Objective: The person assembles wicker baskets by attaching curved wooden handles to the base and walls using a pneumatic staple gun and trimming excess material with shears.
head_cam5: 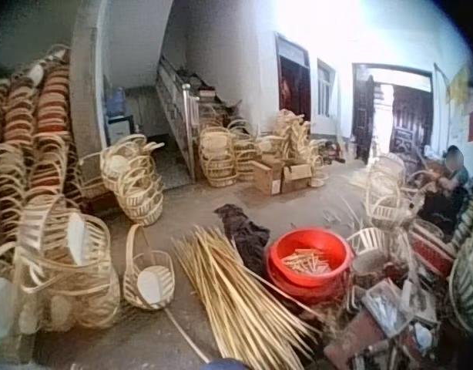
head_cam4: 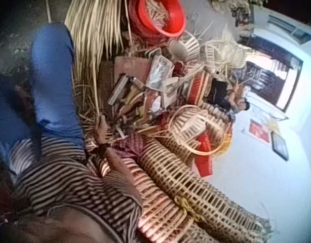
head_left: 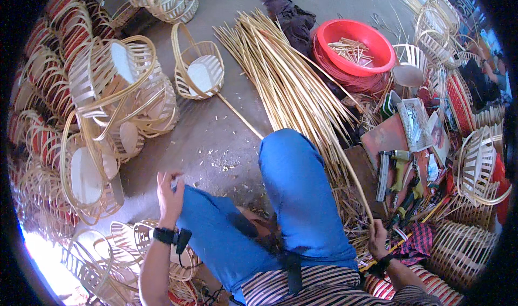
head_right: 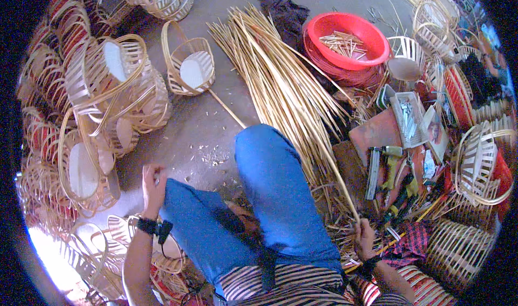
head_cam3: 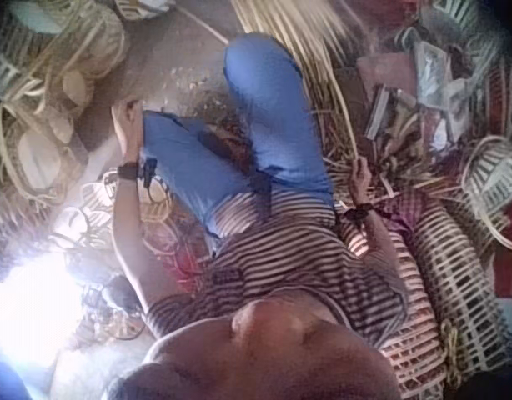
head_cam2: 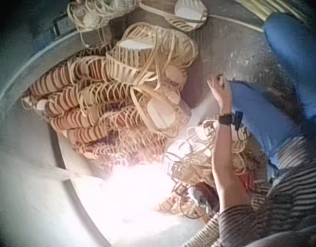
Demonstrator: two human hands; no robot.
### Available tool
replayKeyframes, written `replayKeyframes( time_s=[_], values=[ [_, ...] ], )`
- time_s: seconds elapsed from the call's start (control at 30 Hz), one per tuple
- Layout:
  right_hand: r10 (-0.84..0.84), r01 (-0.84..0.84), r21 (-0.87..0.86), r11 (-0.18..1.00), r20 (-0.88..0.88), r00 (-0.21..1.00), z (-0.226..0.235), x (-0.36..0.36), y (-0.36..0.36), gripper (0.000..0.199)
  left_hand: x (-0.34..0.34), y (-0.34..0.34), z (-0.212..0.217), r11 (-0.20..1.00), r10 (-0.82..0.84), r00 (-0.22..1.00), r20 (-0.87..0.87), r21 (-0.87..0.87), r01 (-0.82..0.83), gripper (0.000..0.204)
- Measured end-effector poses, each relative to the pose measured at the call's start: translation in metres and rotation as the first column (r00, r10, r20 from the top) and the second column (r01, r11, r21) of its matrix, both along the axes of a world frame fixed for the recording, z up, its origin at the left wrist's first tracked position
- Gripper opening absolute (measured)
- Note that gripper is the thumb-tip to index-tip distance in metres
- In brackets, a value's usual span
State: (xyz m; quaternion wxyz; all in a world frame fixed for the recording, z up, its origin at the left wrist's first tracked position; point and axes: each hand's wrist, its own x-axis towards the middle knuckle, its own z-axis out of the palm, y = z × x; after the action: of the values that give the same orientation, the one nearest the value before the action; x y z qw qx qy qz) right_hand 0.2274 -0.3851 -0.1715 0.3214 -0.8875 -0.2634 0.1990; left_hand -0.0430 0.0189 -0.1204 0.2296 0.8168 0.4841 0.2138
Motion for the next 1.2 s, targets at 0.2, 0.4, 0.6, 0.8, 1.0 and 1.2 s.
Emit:
replayKeyframes(
  time_s=[0.2,0.4,0.6,0.8,1.0,1.2],
  values=[
    [0.293,-0.381,0.094,0.920,0.482,0.826,0.029,0.068,0.099,0.009,0.055,0.015,0.082,0.894,-0.238,0.969,0.064,0.404,0.193,0.022],
    [0.246,-0.458,0.180,0.870,0.647,0.722,0.062,0.094,0.214,0.020,0.055,0.002,0.155,0.575,-0.172,0.975,-0.141,0.789,0.216,0.042],
    [0.442,-0.723,0.128,0.678,0.715,0.541,0.054,0.099,0.286,0.027,-0.018,0.015,0.114,0.892,-0.233,0.756,-0.612,0.174,0.416,0.024],
    [0.560,-0.799,0.001,0.602,0.712,0.423,0.041,0.097,0.312,0.029,-0.014,-0.012,0.089,0.961,-0.117,0.893,-0.435,0.176,0.212,0.027],
    [0.479,-0.588,0.052,0.807,0.524,0.704,0.019,0.078,0.291,0.035,0.005,-0.045,0.049,0.996,0.080,0.942,-0.327,0.060,-0.064,0.029],
    [0.327,-0.377,0.148,0.914,0.278,0.903,-0.005,0.066,0.259,0.039,0.051,-0.050,0.043,0.989,0.147,0.952,-0.269,0.023,-0.146,0.032]
  ],
)
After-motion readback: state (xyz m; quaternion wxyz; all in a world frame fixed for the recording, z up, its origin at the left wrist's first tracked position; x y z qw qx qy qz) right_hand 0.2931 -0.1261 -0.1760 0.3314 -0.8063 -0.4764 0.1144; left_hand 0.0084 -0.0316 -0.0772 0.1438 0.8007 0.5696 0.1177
